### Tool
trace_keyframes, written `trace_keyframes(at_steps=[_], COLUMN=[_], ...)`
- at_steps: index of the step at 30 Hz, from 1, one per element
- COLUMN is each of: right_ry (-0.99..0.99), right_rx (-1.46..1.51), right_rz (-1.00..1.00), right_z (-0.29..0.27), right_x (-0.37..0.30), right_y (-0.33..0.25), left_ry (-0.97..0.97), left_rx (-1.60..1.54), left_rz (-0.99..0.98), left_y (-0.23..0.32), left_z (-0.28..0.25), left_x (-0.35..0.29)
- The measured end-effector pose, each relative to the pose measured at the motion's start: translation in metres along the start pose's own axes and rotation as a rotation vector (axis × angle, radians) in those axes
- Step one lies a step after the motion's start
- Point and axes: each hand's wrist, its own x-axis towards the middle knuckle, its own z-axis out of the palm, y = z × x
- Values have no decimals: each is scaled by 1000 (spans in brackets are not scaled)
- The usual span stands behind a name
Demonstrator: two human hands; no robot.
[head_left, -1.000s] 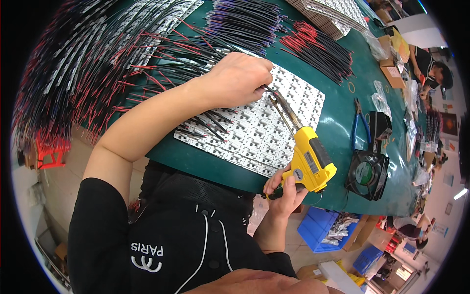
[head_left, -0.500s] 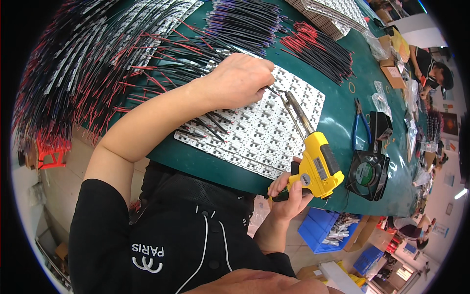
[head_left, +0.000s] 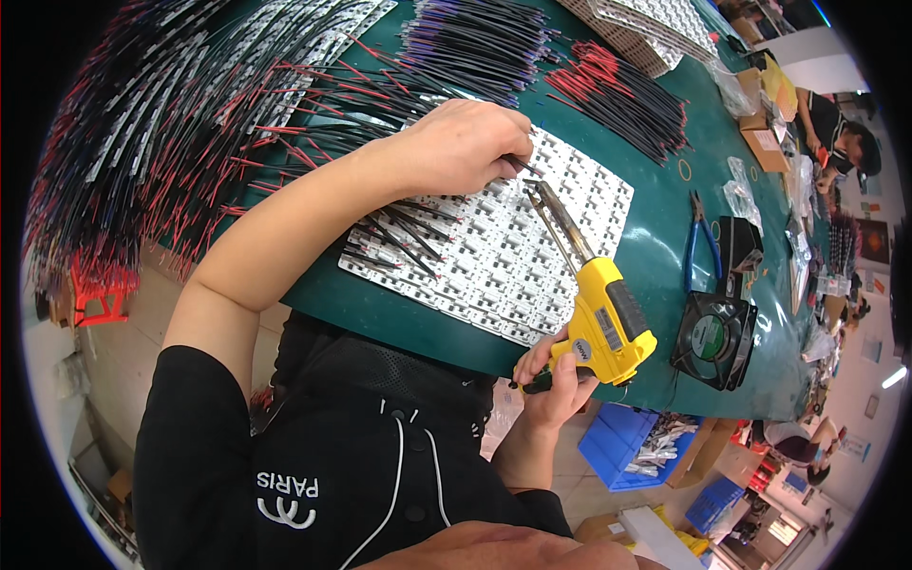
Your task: The person uses a soldering gun to heat and process wire ends, then places and arranges the wires onto white circuit boards by hand.
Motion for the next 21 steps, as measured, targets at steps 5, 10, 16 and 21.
trace_keyframes(at_steps=[5,10,16,21], right_ry=[-17,12,30,33], right_rx=[-6,-40,-100,-7], right_rz=[15,34,36,-30], right_z=[-1,3,2,1], right_x=[0,-2,-4,-5], right_y=[0,-2,-4,-9], left_ry=[1,-26,-14,-29], left_rx=[64,138,193,185], left_rz=[35,82,132,144], left_y=[2,5,5,6], left_z=[0,-2,0,-3], left_x=[0,0,-1,-2])
